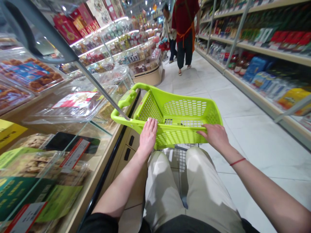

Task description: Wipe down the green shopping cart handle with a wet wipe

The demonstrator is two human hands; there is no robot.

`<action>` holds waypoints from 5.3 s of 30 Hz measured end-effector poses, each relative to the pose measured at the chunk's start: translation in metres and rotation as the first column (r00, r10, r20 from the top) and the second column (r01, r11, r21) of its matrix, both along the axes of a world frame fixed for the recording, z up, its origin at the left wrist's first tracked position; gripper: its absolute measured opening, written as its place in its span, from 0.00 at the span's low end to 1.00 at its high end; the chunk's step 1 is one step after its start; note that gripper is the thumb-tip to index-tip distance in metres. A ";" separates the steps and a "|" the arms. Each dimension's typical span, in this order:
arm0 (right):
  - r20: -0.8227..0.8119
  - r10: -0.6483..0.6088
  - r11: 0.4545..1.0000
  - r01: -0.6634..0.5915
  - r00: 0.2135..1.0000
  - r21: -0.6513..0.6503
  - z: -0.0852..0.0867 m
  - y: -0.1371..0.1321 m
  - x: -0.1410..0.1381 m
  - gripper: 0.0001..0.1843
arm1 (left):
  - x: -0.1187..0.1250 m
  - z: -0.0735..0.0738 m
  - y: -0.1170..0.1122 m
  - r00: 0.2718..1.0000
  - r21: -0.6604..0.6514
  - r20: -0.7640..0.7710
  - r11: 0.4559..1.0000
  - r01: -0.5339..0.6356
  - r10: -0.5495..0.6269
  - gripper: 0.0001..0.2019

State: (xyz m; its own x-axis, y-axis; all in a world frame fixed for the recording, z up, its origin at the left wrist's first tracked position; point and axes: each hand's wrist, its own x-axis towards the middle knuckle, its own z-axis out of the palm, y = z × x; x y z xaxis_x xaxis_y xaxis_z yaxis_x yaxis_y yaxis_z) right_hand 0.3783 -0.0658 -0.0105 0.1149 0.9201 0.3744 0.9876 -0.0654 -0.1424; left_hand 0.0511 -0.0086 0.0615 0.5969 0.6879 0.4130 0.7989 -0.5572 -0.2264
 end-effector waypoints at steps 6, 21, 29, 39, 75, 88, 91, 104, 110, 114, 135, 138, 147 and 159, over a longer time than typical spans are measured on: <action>0.012 -0.006 1.000 0.006 1.000 -0.007 -0.001 0.000 0.001 0.20 | -0.048 0.033 0.008 0.994 0.039 -0.013 0.994 -0.107 0.107 0.28; -0.025 0.031 0.999 -0.031 0.999 -0.008 -0.004 0.004 0.003 0.20 | 0.040 -0.016 -0.011 0.995 -0.042 0.082 0.998 -0.054 0.057 0.29; -0.040 0.026 1.000 -0.027 0.999 -0.015 -0.004 0.004 0.004 0.20 | 0.003 0.008 -0.005 0.996 -0.028 0.008 0.995 -0.091 0.091 0.28; -0.024 0.026 1.000 -0.027 0.999 -0.012 -0.005 0.004 0.004 0.19 | -0.020 0.016 0.003 0.939 0.061 0.231 0.960 -0.275 0.254 0.27; -0.068 0.453 0.885 -0.439 0.889 0.155 0.027 0.012 -0.109 0.39 | 0.038 0.043 0.003 0.996 -0.443 0.082 0.894 0.062 -0.029 0.41; -0.209 0.196 0.977 -0.172 0.958 0.130 0.046 0.019 -0.157 0.36 | -0.026 0.054 0.043 0.994 -0.059 -0.073 0.994 -0.087 0.083 0.22; -0.142 0.167 0.975 -0.142 0.976 0.171 0.036 0.027 -0.171 0.31 | -0.023 0.049 0.039 0.996 -0.035 -0.024 0.996 -0.081 0.081 0.21; -0.147 0.326 0.935 -0.296 0.934 0.194 0.054 0.049 -0.209 0.30 | -0.016 0.044 0.031 0.994 -0.010 0.082 0.997 -0.077 0.078 0.19; -0.130 0.204 0.969 -0.181 0.970 0.168 0.022 0.025 -0.141 0.33 | -0.015 0.041 0.031 0.991 0.012 0.108 0.997 -0.076 0.075 0.18; -0.204 0.090 0.990 -0.066 0.975 0.122 0.023 0.021 -0.141 0.34 | -0.015 0.039 0.032 0.989 0.004 0.127 0.997 -0.073 0.071 0.18; -0.106 0.164 0.977 -0.147 0.981 0.155 0.014 0.009 -0.107 0.33 | -0.013 0.042 0.028 0.989 -0.019 0.104 0.995 -0.102 0.104 0.18; -0.137 0.081 0.985 -0.058 0.987 0.165 0.009 0.006 -0.096 0.33 | -0.012 0.043 0.026 0.989 -0.006 0.096 0.994 -0.108 0.108 0.18; -0.217 0.320 0.947 -0.303 0.922 0.108 0.045 0.031 -0.174 0.39 | -0.011 0.043 0.026 0.990 -0.020 0.093 0.994 -0.107 0.108 0.19; -0.054 0.042 0.988 -0.033 0.998 0.154 0.004 -0.009 -0.059 0.35 | -0.012 0.043 0.027 0.988 -0.039 0.110 0.994 -0.101 0.105 0.19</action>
State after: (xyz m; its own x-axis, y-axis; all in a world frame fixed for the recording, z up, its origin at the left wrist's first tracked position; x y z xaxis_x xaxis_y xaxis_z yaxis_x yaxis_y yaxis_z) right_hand 0.3192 -0.0747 -0.0067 0.1067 0.8567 0.5047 0.9790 -0.0019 -0.2039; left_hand 0.0390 0.0184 0.1045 0.4735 0.7577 0.4491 0.8716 -0.4764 -0.1153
